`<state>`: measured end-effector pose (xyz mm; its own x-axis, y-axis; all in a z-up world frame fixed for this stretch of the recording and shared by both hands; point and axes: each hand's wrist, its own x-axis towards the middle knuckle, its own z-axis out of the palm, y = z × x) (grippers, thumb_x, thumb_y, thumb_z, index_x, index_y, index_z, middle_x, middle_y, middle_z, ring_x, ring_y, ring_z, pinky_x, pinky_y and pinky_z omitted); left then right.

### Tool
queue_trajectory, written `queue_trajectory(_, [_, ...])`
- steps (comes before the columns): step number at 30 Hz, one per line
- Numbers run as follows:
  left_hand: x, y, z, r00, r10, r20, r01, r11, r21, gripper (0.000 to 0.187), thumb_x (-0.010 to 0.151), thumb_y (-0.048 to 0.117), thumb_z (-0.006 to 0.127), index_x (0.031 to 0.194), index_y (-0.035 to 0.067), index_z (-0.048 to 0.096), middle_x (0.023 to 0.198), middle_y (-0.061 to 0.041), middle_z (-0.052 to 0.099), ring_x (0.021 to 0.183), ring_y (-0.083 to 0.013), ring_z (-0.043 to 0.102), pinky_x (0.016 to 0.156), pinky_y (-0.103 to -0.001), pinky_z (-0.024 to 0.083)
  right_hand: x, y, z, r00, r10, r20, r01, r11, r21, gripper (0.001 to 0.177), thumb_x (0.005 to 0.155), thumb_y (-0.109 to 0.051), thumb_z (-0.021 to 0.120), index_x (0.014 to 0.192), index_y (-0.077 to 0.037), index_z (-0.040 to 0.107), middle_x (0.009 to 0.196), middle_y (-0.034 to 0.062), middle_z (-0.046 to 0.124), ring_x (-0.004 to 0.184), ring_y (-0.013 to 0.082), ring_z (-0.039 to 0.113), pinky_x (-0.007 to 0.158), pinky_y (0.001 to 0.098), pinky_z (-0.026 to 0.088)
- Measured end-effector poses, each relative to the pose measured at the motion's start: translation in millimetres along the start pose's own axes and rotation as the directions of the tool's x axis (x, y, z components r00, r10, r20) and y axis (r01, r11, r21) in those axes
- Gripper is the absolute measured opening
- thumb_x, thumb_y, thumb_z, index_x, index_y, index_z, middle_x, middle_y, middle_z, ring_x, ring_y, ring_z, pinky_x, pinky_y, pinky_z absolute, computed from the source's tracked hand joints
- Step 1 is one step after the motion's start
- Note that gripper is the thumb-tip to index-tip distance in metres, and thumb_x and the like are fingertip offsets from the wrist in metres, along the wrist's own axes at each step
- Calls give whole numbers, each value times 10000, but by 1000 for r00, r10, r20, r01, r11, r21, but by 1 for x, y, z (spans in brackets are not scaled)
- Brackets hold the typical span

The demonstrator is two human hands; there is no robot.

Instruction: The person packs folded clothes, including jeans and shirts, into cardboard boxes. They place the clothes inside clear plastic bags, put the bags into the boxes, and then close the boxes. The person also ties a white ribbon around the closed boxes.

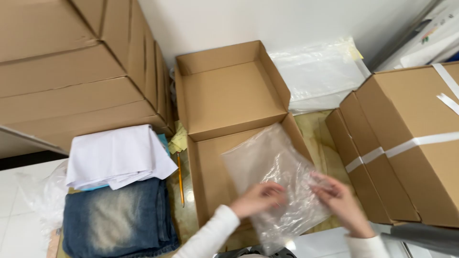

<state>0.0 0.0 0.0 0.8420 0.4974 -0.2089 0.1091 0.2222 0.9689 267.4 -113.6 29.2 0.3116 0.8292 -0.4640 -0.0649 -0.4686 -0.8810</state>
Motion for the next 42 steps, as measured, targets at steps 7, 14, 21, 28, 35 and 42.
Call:
queue_trajectory(7, [-50, 73, -120, 773, 196, -604, -123, 979, 161, 513, 883, 333, 784, 1261, 42, 596, 1189, -102, 708, 1111, -195, 656, 992, -337, 531, -18, -161, -10, 846, -429, 318, 533, 717, -449, 428, 858, 62, 645, 1213, -128, 789, 1173, 46, 797, 963, 150, 774, 824, 285, 606])
queue_trajectory(14, [-58, 115, -164, 765, 436, -474, -260, 883, 392, 912, 798, 388, 886, 1468, 97, 340, 1525, -110, 394, 1430, -213, 337, 1133, -426, 322, -1, -220, -46, 797, -328, 507, 597, 561, -574, 387, 756, 68, 714, 1065, -110, 866, 1121, 43, 800, 1008, 176, 762, 848, 303, 617])
queue_trajectory(21, [-39, 94, -150, 935, -60, -349, 8, 989, -149, 395, 943, 438, 659, 1211, 154, 718, 1228, 11, 697, 1197, -97, 582, 1007, -333, 443, -18, -241, -24, 997, -11, 75, 61, 707, -705, 308, 865, -86, 830, 1170, -124, 842, 1069, 120, 832, 952, 222, 810, 878, 373, 614])
queue_trajectory(28, [-37, 68, -131, 925, -131, -358, -36, 905, -423, 322, 923, 230, 755, 1186, 58, 681, 1146, -26, 742, 1036, -99, 713, 901, -278, 586, 43, -147, -62, 994, 37, 100, 2, 929, -369, 304, 886, -128, 733, 1155, -15, 818, 1057, 120, 842, 920, 192, 745, 842, 381, 629])
queue_trajectory(35, [-36, 71, -124, 911, -85, -403, -78, 925, -371, 552, 852, 114, 755, 1315, 155, 458, 1139, -45, 744, 1009, -108, 703, 794, -272, 564, 55, -124, -68, 997, -52, 61, 61, 987, -150, 397, 836, 15, 723, 1232, -7, 745, 1099, 172, 793, 988, 226, 740, 884, 353, 584])
queue_trajectory(42, [-24, 54, -151, 821, 78, -565, -218, 958, -185, 438, 1110, 337, 642, 1157, -94, 703, 959, -61, 670, 771, -120, 523, 645, -277, 399, 56, -152, -71, 988, -130, 80, 136, 988, -73, 435, 824, 73, 676, 1250, -17, 685, 1124, 212, 764, 999, 264, 760, 872, 409, 595])
